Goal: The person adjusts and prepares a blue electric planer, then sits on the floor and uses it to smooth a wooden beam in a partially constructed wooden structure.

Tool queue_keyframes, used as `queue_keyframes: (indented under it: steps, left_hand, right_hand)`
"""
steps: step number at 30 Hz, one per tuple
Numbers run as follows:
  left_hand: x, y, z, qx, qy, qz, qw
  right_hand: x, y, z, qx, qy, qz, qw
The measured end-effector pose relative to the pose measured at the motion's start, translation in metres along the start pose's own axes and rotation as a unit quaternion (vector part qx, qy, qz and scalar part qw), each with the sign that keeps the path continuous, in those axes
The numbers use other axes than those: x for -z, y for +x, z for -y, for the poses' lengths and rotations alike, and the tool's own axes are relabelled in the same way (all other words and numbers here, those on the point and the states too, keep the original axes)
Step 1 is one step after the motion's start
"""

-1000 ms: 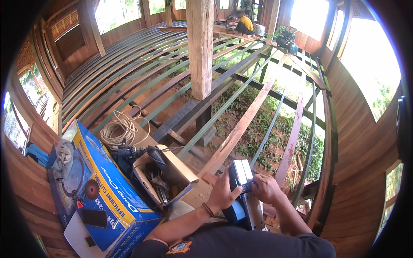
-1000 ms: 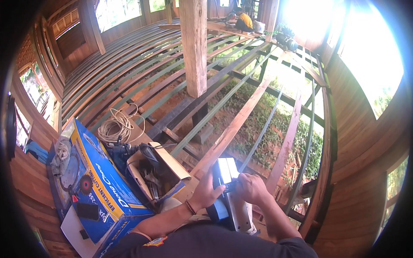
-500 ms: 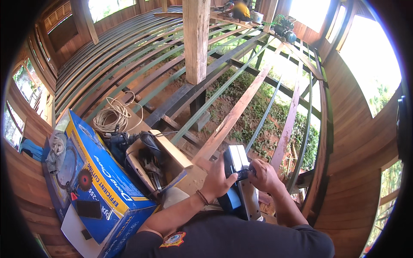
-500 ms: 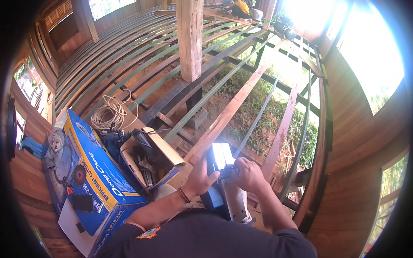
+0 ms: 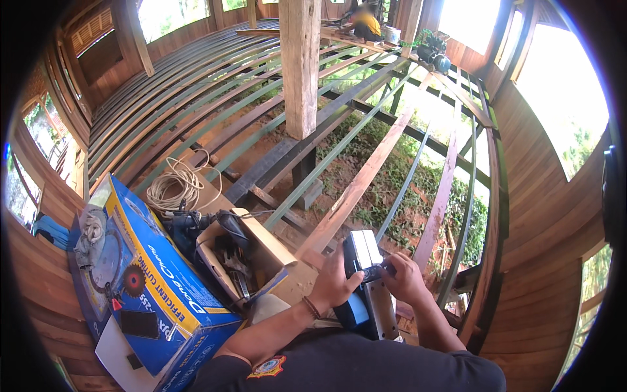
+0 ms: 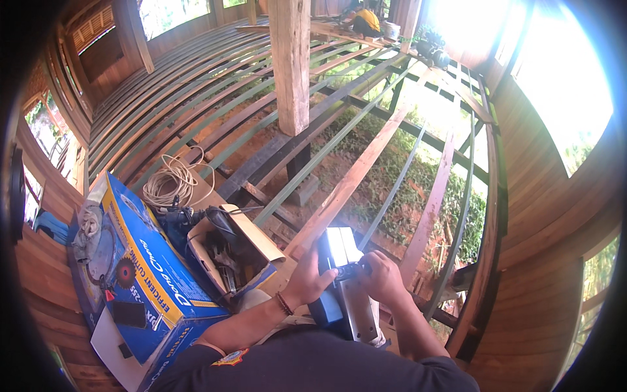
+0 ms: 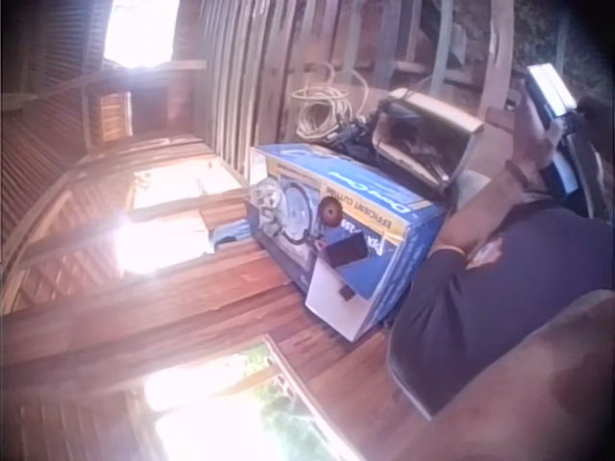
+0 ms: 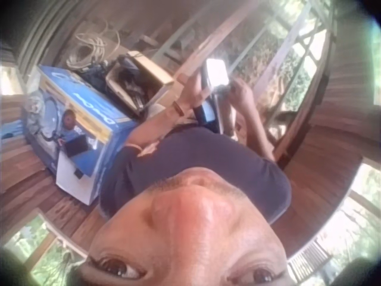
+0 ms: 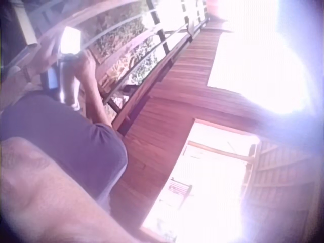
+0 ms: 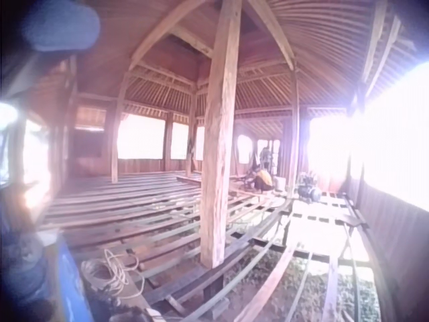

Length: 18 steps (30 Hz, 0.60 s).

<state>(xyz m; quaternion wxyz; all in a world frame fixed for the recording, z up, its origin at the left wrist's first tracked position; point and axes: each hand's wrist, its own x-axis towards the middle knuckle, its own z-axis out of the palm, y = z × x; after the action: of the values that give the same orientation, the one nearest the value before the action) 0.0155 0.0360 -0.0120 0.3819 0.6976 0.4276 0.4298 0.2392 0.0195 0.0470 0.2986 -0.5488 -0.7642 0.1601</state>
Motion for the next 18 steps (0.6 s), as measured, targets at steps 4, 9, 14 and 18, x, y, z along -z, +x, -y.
queue_keyframes:
  steps: [4, 9, 14, 18]
  left_hand:
    - [0.002, 0.0, -0.003, 0.005, 0.013, 0.001, 1.0]
    - [-0.002, -0.004, 0.0, 0.001, 0.021, -0.007, 1.0]
    - [0.001, -0.004, -0.005, 0.004, 0.013, -0.002, 1.0]
    - [0.001, -0.004, -0.006, 0.005, 0.009, 0.0, 1.0]
  right_hand:
    - [-0.001, -0.001, -0.007, -0.015, 0.015, 0.02, 1.0]
    - [-0.003, -0.002, -0.004, -0.017, 0.046, 0.009, 0.999]
    - [0.002, 0.0, 0.002, -0.059, 0.025, 0.024, 0.998]
    - [0.001, -0.003, -0.006, -0.054, 0.055, 0.04, 0.996]
